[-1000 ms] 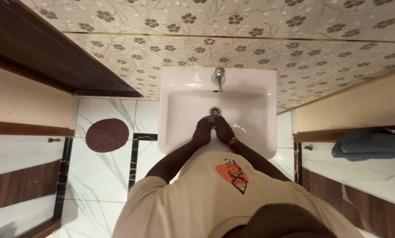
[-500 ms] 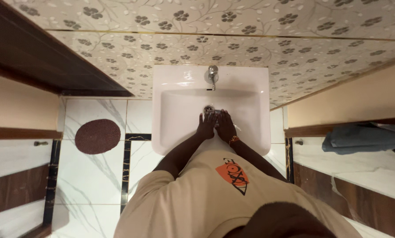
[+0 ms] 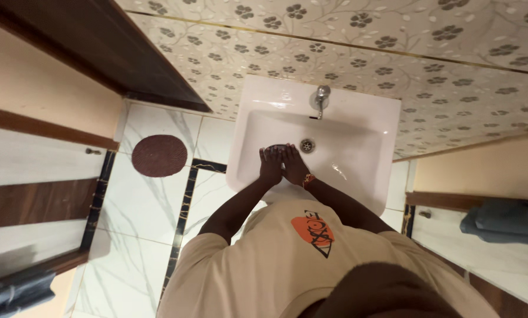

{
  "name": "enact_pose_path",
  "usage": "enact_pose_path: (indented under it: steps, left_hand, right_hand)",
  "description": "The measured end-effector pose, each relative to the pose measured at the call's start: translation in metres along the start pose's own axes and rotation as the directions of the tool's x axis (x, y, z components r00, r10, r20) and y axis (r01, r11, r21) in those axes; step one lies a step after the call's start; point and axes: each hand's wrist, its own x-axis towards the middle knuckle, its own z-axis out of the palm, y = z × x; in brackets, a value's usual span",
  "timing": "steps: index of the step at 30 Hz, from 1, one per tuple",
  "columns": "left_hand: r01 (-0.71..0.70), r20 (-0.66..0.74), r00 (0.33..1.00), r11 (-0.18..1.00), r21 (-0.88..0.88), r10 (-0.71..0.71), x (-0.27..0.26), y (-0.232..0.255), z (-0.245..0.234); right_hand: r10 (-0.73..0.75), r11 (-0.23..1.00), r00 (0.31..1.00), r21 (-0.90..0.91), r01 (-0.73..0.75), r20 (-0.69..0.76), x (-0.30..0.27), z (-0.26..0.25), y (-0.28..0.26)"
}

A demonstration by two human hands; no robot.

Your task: The person wipes the interior and rim of a bathroom sink with a cloth, moving it around the basin and over the faucet area.

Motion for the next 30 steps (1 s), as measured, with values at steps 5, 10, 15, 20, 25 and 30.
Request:
enact_pose_path:
  steps: [5,10,15,20,25,30]
  left_hand:
    - [-0.041,-0.030,0.999,0.999,-0.035,0.040,-0.006,-0.024,-0.001]
    - [-0.172,-0.056,0.984,0.982,-0.081,0.168,-0.008,-0.019,0.002]
    - [-0.272,0.052,0.956,0.938,-0.214,0.289,0.015,0.034,-0.003]
    - [-0.398,-0.038,0.916,0.893,-0.208,0.399,0.036,0.102,-0.009]
    - [-0.446,0.065,0.888,0.888,-0.112,0.455,0.040,0.118,-0.014]
    - [-0.441,0.090,0.890,0.893,-0.090,0.448,0.028,0.070,-0.010]
  right_hand:
    - [-0.047,0.997,0.998,0.053,0.049,-0.044,0.011,0.001,-0.008]
    - [0.021,0.978,0.999,0.209,-0.013,-0.033,-0.008,-0.001,0.001]
    - [0.229,0.960,0.972,0.157,-0.233,0.045,-0.056,-0.010,0.024]
    - [0.447,0.894,0.894,0.023,-0.448,0.033,-0.113,-0.022,0.052]
    - [0.483,0.876,0.874,-0.042,-0.481,0.050,-0.130,-0.025,0.052]
    - [0.476,0.878,0.879,0.053,-0.475,-0.011,-0.102,-0.014,0.026]
